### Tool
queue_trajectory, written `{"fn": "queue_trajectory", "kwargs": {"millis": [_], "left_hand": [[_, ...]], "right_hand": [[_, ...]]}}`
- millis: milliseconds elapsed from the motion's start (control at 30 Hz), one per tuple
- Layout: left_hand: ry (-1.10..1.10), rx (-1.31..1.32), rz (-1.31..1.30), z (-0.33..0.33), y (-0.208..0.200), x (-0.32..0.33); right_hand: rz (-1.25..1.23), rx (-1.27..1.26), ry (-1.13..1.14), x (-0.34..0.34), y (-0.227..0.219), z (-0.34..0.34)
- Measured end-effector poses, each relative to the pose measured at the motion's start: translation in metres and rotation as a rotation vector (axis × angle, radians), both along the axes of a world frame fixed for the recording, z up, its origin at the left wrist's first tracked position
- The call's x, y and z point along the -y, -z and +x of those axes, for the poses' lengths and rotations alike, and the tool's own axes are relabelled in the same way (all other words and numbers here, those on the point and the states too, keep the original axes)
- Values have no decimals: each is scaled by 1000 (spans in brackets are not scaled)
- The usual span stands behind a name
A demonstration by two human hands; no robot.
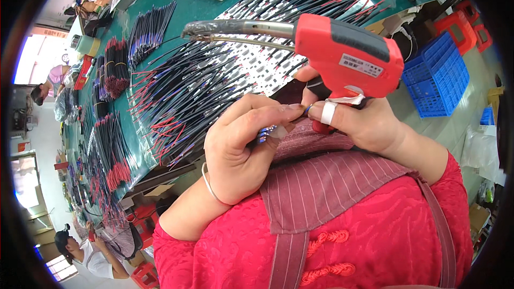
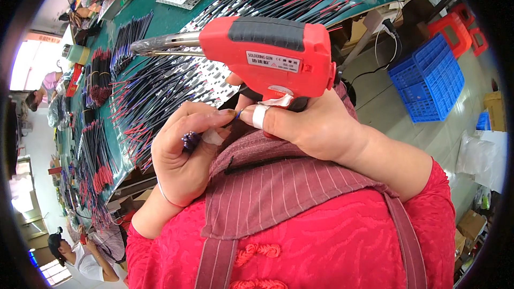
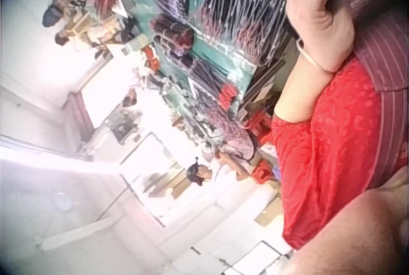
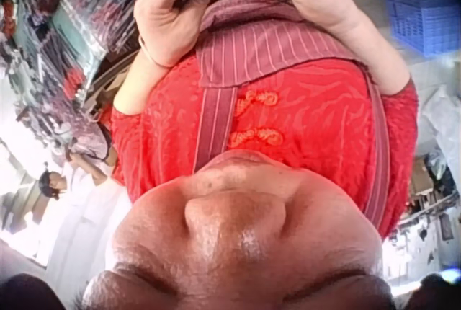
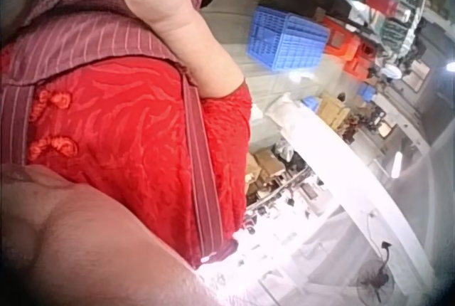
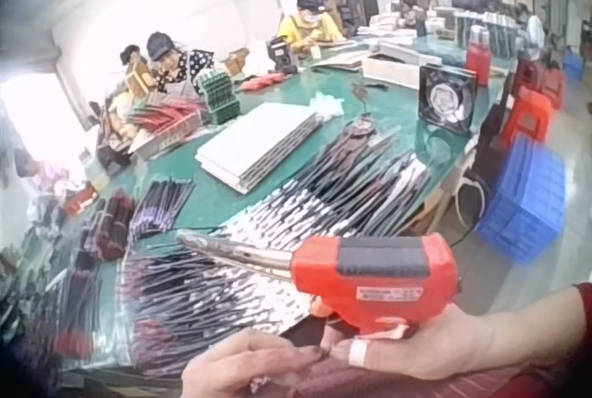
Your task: The person solders wires onto an electronic board using a soldering tool, smooths and organizes the attached wires by hand, and solders more wires onto the board.
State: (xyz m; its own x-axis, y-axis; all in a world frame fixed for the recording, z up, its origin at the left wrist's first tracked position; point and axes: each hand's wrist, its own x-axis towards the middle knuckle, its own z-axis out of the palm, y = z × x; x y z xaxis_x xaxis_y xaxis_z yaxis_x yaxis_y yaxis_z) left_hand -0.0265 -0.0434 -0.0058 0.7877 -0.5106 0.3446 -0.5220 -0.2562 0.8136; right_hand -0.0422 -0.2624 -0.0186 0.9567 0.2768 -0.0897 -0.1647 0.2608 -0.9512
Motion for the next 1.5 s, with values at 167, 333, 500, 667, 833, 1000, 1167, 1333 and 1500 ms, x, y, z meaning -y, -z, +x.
{"fn": "queue_trajectory", "kwargs": {"millis": [167,333,500,667,833,1000,1167,1333,1500], "left_hand": [[23,-22,-106,1,4,4],[122,143,-23,5,-3,1],[121,392,243,12,-22,-6],[-125,824,631,37,-38,-26],[-199,833,765,65,-19,-40],[-184,813,772,71,-2,-37],[-162,788,763,74,3,-31],[-158,780,754,78,7,-30],[-158,758,749,76,6,-30]], "right_hand": [[29,186,47,-1,3,-1],[132,60,-55,5,2,1],[117,-58,-35,3,5,3],[-68,8,130,9,8,4],[-298,124,118,25,8,-6],[-257,46,124,34,10,-20],[-139,72,195,38,9,-30],[-342,170,139,39,10,-32],[-305,180,175,34,14,-28]]}}
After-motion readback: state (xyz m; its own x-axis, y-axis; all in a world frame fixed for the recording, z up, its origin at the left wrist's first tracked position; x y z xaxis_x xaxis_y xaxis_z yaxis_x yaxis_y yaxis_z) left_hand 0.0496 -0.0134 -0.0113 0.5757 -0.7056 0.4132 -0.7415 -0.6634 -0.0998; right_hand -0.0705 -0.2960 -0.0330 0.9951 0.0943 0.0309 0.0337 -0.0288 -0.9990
